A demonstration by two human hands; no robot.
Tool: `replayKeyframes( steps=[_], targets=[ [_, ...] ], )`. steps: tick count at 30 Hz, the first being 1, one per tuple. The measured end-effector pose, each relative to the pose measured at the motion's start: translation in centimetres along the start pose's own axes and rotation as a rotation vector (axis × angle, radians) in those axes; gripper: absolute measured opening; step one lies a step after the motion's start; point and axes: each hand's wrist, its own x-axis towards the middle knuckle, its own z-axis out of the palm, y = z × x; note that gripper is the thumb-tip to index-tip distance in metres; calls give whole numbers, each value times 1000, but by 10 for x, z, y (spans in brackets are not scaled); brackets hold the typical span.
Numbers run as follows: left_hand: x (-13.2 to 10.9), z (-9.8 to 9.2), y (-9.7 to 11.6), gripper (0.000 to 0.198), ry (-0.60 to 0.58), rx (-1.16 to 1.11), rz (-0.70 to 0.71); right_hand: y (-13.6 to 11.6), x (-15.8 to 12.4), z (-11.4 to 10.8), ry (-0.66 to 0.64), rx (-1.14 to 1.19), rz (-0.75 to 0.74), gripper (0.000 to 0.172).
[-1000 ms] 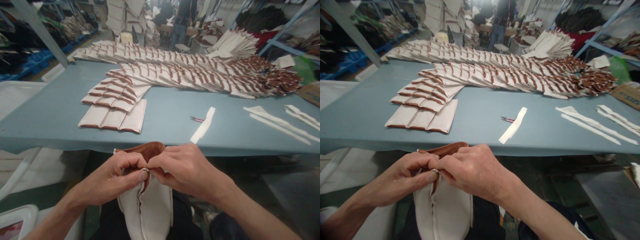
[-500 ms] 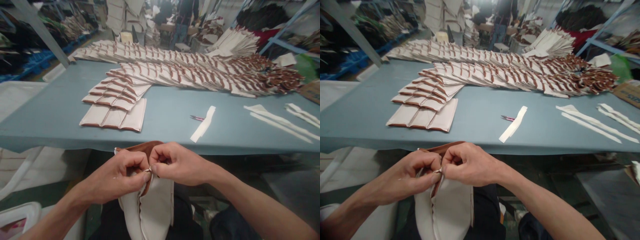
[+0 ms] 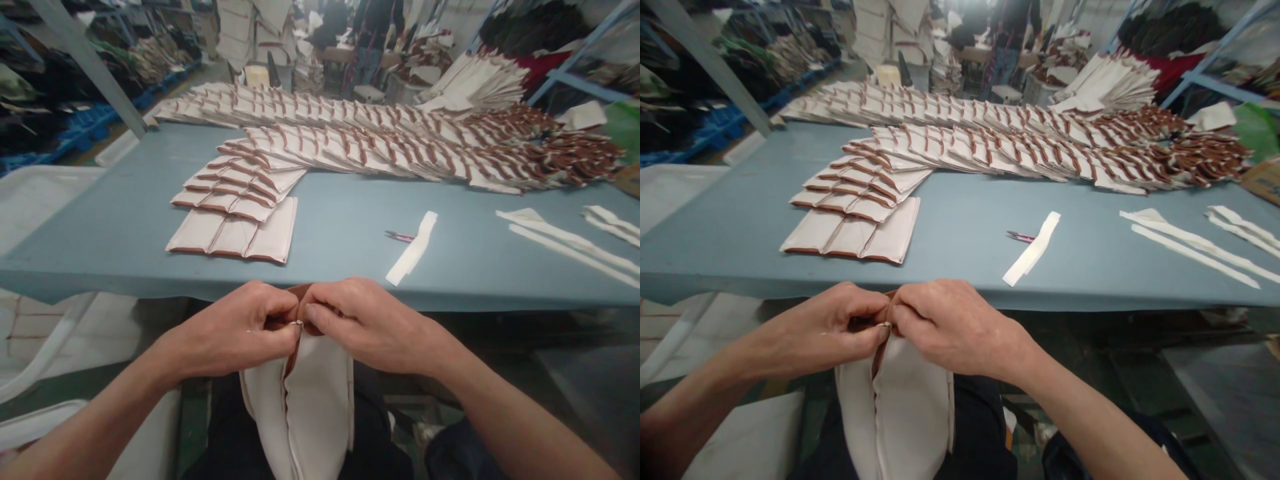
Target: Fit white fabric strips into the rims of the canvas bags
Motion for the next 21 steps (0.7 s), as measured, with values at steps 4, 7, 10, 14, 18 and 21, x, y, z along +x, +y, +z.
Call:
replayKeyframes(
  steps=[4, 7, 10, 14, 18, 21],
  targets=[
    [-2, 2, -11, 18, 56, -62, 33, 8, -3, 11, 72, 153, -19, 19],
    [-7, 4, -13, 22, 182, 15, 117, 9, -2, 22, 100, 199, -32, 13],
    [-12, 5, -11, 27, 282, 62, 169, 4, 2, 31, 182, 181, -45, 3],
    [-19, -4, -5, 33, 185, -69, 109, -3, 7, 32, 239, 159, -76, 15],
    [-24, -19, -5, 35, -54, -221, 111, -2, 6, 26, 126, 272, -119, 24],
    [-25, -25, -7, 32, -110, -209, 136, 3, 5, 25, 76, 319, -92, 23]
  ],
)
